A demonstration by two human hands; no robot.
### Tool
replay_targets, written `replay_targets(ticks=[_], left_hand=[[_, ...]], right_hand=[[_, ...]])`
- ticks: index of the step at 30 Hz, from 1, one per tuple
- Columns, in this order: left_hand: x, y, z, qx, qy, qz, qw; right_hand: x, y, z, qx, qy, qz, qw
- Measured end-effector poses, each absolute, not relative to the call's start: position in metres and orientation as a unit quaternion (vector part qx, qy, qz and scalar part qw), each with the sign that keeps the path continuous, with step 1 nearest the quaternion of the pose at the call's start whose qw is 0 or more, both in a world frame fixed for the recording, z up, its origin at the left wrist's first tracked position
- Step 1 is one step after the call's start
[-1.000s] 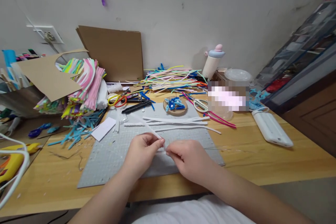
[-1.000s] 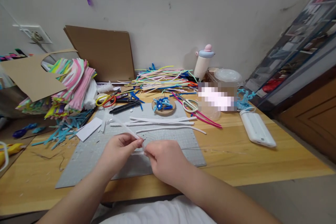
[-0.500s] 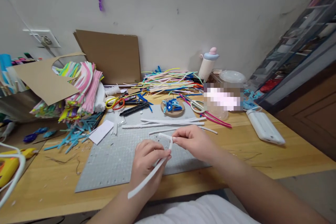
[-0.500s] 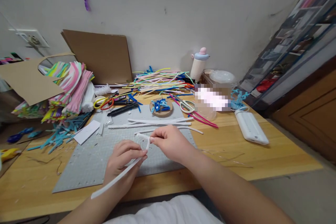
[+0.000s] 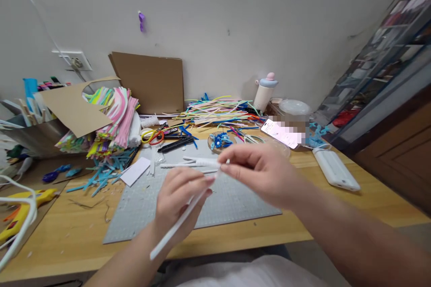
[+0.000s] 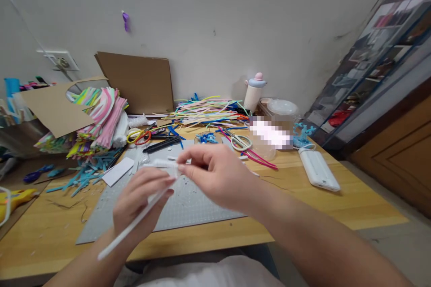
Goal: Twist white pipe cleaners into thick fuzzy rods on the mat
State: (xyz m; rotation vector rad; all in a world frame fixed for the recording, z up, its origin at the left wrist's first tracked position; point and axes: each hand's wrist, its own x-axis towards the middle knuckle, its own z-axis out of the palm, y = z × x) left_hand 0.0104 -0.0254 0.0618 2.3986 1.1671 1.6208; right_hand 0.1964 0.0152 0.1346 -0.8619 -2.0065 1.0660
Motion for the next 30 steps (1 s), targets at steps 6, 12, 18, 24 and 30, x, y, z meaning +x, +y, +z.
replay_targets(ticks=[6,12,18,24,30], left_hand=[[0.028,-0.019,0.081,0.634,0.471,0.592,0.159],[0.022,-0.016,0.103,0.643,0.53,0.541,0.113],[0.041,-0.005,0.123,0.751,0.507,0.407,0.117],[0.067,0.038,0.098,0.666,0.555,0.432,0.249],[0.079,0.058,0.098,0.678,0.503,0.416,0.339]], right_hand=[[0.218,0.049,0.235,-0.213,-0.636,0.517,0.532],[0.227,0.084,0.244,-0.197,-0.408,0.601,0.659],[0.188,0.088,0.156,-0.1,-0.216,0.732,0.638],[0.171,0.085,0.095,-0.114,-0.132,0.74,0.65],[0.195,0.08,0.1,-0.138,-0.105,0.73,0.66]])
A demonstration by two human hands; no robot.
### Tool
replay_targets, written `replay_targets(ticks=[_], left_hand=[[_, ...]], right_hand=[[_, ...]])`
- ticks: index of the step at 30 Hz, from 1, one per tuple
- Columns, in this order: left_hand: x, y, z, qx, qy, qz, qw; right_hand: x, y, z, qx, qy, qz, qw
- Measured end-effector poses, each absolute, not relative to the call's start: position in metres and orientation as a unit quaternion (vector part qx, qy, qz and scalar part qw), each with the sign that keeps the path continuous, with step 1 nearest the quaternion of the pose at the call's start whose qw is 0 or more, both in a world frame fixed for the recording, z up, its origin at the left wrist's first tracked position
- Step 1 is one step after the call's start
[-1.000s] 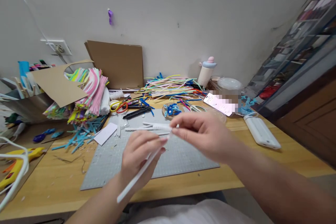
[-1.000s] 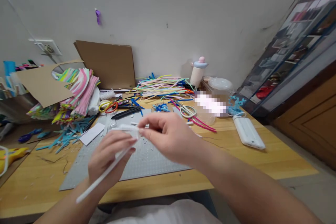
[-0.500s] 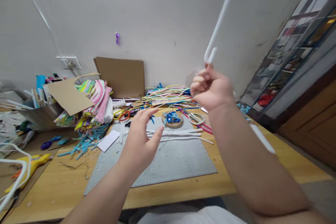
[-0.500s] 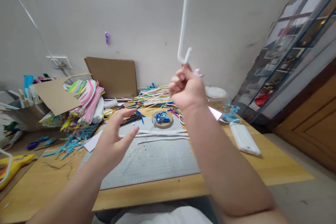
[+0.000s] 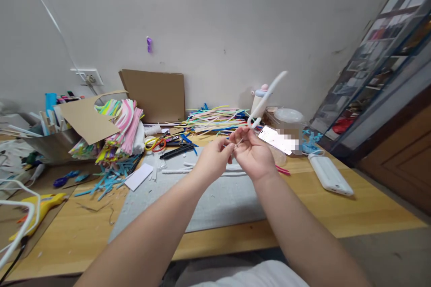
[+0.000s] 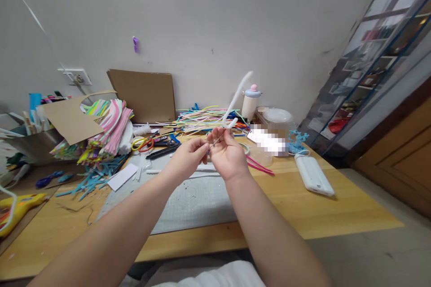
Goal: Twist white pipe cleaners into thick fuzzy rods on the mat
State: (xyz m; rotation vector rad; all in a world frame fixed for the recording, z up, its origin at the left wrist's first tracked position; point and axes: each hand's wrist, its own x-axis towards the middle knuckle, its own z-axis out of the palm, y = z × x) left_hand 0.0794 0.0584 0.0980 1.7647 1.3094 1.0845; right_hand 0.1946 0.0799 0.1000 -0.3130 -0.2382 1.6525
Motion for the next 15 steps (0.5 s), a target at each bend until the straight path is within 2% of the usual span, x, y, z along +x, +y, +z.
replay_targets(ticks=[4,7,9,11,15], left_hand=[[0.085,0.059,0.118,0.709,0.491,0.404,0.305],[0.077,0.053,0.124,0.737,0.499,0.353,0.29],[0.065,0.045,0.12,0.745,0.512,0.32,0.285],[0.051,0.037,0.112,0.746,0.533,0.284,0.281],[0.027,0.021,0.096,0.745,0.548,0.21,0.317]], right_hand=[[0.209,0.075,0.105,-0.116,-0.175,0.701,0.681],[0.214,0.07,0.087,-0.142,-0.304,0.611,0.717],[0.219,0.068,0.07,-0.175,-0.383,0.562,0.712],[0.226,0.065,0.055,-0.206,-0.453,0.556,0.666],[0.237,0.064,0.04,-0.277,-0.599,0.556,0.505]])
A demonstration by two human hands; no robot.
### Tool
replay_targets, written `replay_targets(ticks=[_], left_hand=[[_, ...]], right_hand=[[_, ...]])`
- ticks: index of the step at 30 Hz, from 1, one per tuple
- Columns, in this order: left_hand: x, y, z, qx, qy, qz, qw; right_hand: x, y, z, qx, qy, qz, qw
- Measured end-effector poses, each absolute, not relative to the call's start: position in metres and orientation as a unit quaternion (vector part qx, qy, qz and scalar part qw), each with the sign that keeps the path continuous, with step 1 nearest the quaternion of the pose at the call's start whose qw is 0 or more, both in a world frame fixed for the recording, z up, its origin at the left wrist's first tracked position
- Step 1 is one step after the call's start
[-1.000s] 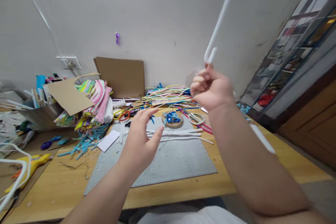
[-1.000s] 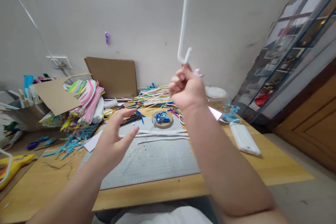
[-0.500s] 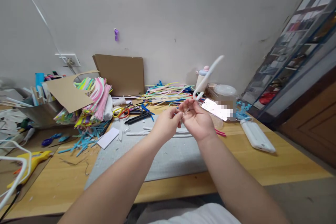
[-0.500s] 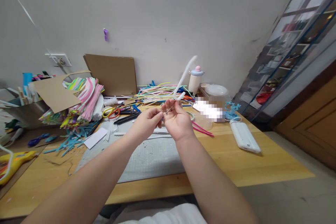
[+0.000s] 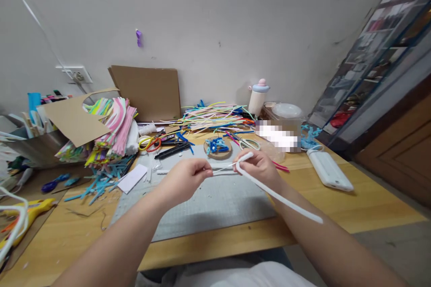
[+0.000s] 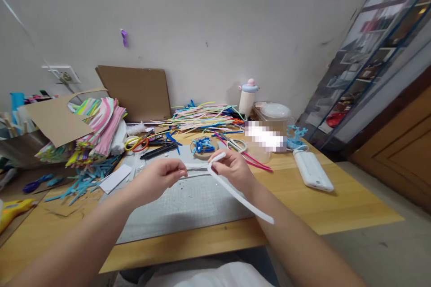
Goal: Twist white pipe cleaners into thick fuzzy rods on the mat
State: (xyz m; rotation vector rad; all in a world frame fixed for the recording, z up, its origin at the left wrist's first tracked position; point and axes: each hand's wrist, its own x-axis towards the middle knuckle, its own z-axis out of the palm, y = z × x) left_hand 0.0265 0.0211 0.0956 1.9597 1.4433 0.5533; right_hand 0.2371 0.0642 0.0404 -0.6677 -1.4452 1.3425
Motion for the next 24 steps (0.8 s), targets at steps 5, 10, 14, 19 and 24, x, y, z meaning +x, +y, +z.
replay_targets(ticks=[5,10,14,19,24], left_hand=[[0.023,0.019,0.079,0.722,0.524,0.196,0.407],[0.032,0.032,0.055,0.713,0.553,0.306,0.305],[0.024,0.031,0.037,0.738,0.569,0.302,0.202],[0.011,0.02,0.026,0.803,0.501,0.309,0.094],[0.006,0.012,0.023,0.857,0.435,0.275,-0.037]], right_hand=[[0.223,0.074,0.028,-0.281,-0.646,0.562,0.433],[0.193,0.082,0.01,-0.276,-0.635,0.585,0.421],[0.182,0.076,0.005,-0.316,-0.622,0.588,0.409],[0.184,0.07,0.004,-0.311,-0.594,0.673,0.314],[0.19,0.066,0.006,-0.274,-0.436,0.836,0.192]])
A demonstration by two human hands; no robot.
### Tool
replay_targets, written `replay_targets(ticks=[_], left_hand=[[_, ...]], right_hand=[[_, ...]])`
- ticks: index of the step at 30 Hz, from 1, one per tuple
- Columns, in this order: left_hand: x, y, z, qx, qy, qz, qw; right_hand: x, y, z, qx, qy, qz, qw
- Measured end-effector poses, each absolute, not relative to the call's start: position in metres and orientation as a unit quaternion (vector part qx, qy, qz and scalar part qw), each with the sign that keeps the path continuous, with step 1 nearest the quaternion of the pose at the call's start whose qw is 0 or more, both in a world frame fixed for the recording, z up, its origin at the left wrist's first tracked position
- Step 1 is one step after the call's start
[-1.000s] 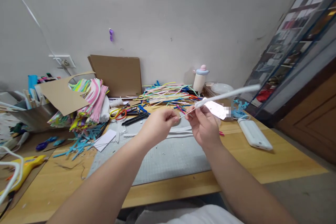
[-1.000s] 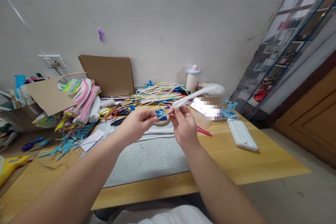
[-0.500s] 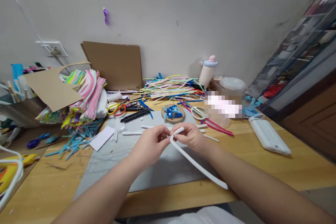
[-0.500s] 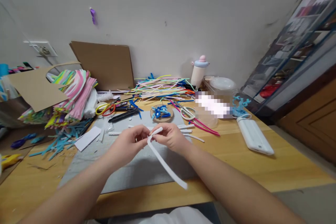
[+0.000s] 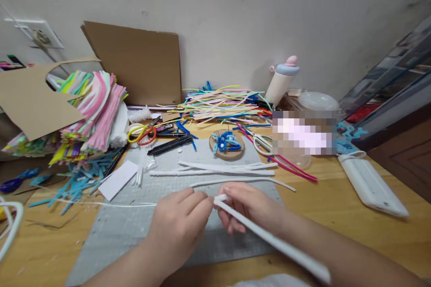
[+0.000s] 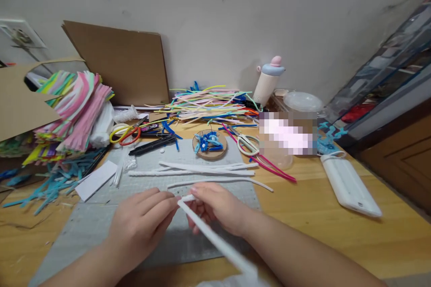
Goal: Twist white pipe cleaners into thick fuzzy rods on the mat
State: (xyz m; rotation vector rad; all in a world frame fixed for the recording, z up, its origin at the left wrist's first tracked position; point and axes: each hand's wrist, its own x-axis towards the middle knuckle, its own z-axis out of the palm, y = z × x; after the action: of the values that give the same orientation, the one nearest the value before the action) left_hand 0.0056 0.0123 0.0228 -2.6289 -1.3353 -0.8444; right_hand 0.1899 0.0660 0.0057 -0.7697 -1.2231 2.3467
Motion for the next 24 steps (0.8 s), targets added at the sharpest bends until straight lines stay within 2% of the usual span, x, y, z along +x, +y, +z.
replay_targets(ticks=[3,6,15,19,24], left_hand=[[0.006,0.009,0.022,-0.874,-0.412,-0.246,0.08],[0.009,0.008,0.019,-0.869,-0.425,-0.248,0.057],[0.013,0.01,0.013,-0.829,-0.506,-0.235,-0.031],[0.014,0.009,0.015,-0.842,-0.494,-0.21,-0.051],[0.016,0.007,0.019,-0.879,-0.442,-0.178,-0.009]], right_hand=[[0.192,0.063,0.006,-0.301,-0.386,0.859,0.148],[0.194,0.062,0.005,-0.327,-0.381,0.852,0.144],[0.194,0.06,0.003,-0.363,-0.558,0.724,0.181],[0.192,0.059,0.004,-0.383,-0.523,0.746,0.151],[0.192,0.059,0.001,-0.347,-0.456,0.809,0.128]])
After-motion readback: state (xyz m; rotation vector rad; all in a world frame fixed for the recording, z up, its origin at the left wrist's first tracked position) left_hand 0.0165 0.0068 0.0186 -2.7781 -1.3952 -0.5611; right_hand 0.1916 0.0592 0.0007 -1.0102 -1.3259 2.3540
